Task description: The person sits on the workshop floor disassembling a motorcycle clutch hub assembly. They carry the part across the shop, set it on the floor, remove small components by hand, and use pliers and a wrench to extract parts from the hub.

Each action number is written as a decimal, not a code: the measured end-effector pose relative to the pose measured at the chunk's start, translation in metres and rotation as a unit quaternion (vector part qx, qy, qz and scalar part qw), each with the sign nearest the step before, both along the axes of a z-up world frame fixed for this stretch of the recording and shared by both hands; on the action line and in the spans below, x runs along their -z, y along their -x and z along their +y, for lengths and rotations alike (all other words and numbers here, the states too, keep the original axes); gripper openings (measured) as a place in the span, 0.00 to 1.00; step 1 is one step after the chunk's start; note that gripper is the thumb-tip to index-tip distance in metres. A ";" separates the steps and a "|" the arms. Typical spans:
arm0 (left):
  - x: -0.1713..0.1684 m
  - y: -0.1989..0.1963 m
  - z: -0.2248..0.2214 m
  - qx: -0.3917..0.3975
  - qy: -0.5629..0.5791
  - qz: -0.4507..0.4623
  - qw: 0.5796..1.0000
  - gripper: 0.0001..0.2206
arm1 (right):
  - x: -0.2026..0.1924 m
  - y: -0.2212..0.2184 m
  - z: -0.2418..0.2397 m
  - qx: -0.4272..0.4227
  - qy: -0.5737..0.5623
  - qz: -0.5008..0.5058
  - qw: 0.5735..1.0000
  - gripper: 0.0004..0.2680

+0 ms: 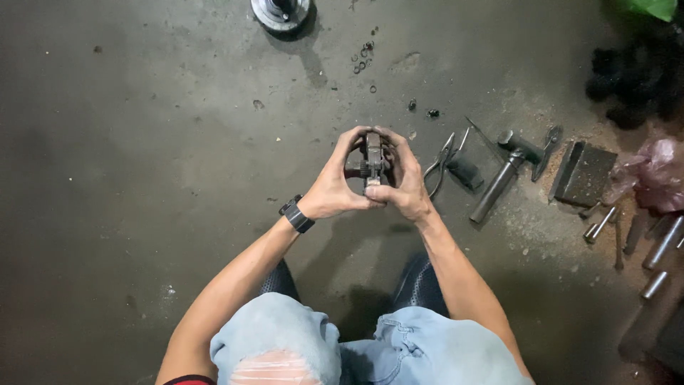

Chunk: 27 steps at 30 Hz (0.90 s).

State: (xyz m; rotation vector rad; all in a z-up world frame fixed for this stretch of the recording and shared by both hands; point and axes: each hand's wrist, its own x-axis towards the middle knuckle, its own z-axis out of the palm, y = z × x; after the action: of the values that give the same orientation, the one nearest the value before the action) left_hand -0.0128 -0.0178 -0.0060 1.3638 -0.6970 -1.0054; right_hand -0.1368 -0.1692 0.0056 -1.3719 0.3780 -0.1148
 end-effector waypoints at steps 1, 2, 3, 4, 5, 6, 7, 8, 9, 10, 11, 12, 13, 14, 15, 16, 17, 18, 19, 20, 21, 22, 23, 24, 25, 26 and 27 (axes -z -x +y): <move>0.014 -0.001 0.001 -0.001 -0.002 0.001 1.000 0.56 | 0.003 -0.004 -0.003 -0.001 -0.002 0.001 1.000 0.40; 0.028 -0.001 0.001 -0.004 -0.002 -0.039 0.999 0.56 | 0.005 -0.006 -0.007 -0.024 0.025 0.031 0.999 0.41; 0.042 -0.001 0.001 -0.007 -0.003 -0.079 0.997 0.56 | 0.007 -0.009 -0.010 -0.047 0.052 0.062 0.996 0.41; 0.044 -0.005 -0.004 -0.008 -0.004 -0.078 0.997 0.56 | 0.015 -0.012 -0.016 -0.049 0.052 0.062 0.996 0.41; 0.047 -0.010 -0.009 0.028 -0.068 -0.219 0.973 0.55 | 0.024 -0.014 -0.022 -0.063 0.131 0.095 0.985 0.41; 0.050 -0.013 -0.015 0.065 -0.130 -0.353 0.924 0.53 | 0.033 -0.016 -0.027 -0.076 0.209 0.128 0.966 0.40; 0.056 -0.017 -0.018 0.065 -0.130 -0.350 0.925 0.53 | 0.051 -0.012 -0.028 -0.077 0.209 0.130 0.966 0.40; 0.064 -0.020 -0.021 0.124 -0.206 -0.448 0.861 0.50 | 0.069 -0.008 -0.030 -0.069 0.295 0.142 0.942 0.35; 0.071 -0.023 -0.024 0.181 -0.277 -0.535 0.777 0.47 | 0.088 -0.004 -0.031 -0.060 0.379 0.152 0.911 0.30; 0.073 -0.025 -0.023 0.184 -0.276 -0.532 0.779 0.47 | 0.097 -0.003 -0.031 -0.061 0.378 0.156 0.911 0.30; 0.076 -0.027 -0.023 0.205 -0.287 -0.545 0.761 0.47 | 0.108 -0.001 -0.032 -0.047 0.415 0.164 0.894 0.24; 0.078 -0.028 -0.021 0.226 -0.299 -0.557 0.742 0.47 | 0.118 0.001 -0.031 -0.034 0.450 0.171 0.876 0.18; 0.080 -0.026 -0.016 0.229 -0.300 -0.553 0.743 0.47 | 0.123 -0.002 -0.029 -0.036 0.447 0.175 0.876 0.18; 0.080 -0.028 -0.014 0.179 -0.298 -0.553 0.757 0.51 | 0.126 -0.009 -0.029 -0.039 0.470 0.158 0.867 0.17; 0.080 -0.029 -0.012 0.128 -0.296 -0.551 0.769 0.55 | 0.130 -0.016 -0.029 -0.043 0.493 0.141 0.858 0.16; 0.079 -0.028 -0.005 0.130 -0.295 -0.551 0.769 0.55 | 0.122 -0.029 -0.025 -0.042 0.492 0.143 0.858 0.16; 0.079 -0.027 0.001 0.085 -0.303 -0.527 0.789 0.56 | 0.116 -0.042 -0.021 -0.062 0.506 0.141 0.848 0.18; 0.078 -0.024 0.008 0.040 -0.311 -0.499 0.808 0.56 | 0.109 -0.052 -0.017 -0.083 0.520 0.141 0.838 0.20; 0.078 -0.022 0.013 0.043 -0.310 -0.498 0.809 0.56 | 0.115 -0.057 -0.010 -0.083 0.519 0.144 0.838 0.20; 0.079 -0.021 0.015 0.051 -0.327 -0.486 0.809 0.53 | 0.120 -0.061 -0.006 -0.098 0.528 0.163 0.828 0.21; 0.080 -0.019 0.016 0.059 -0.344 -0.475 0.808 0.50 | 0.126 -0.066 -0.002 -0.112 0.536 0.181 0.817 0.21; 0.080 -0.018 0.015 0.065 -0.338 -0.471 0.812 0.50 | 0.133 -0.059 -0.002 -0.111 0.536 0.191 0.815 0.21; 0.080 -0.016 0.014 0.077 -0.352 -0.479 0.800 0.49 | 0.139 -0.053 -0.002 -0.090 0.526 0.219 0.817 0.20; 0.081 -0.015 0.013 0.083 -0.365 -0.489 0.788 0.49 | 0.145 -0.048 -0.003 -0.069 0.519 0.242 0.817 0.19; 0.086 -0.013 0.012 0.085 -0.359 -0.488 0.791 0.49 | 0.127 -0.046 -0.008 -0.067 0.522 0.246 0.814 0.19; 0.089 -0.014 0.012 0.086 -0.368 -0.503 0.778 0.49 | 0.109 -0.048 -0.011 -0.057 0.467 0.294 0.832 0.19; 0.093 -0.016 0.013 0.087 -0.376 -0.517 0.764 0.49 | 0.091 -0.050 -0.014 -0.047 0.409 0.341 0.845 0.19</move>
State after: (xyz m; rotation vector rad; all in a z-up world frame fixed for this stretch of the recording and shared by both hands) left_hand 0.0029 -0.0050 -0.0989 2.6762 -1.3188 -0.5898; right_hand -0.0864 -0.1835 -0.0850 -2.2738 0.9257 0.3518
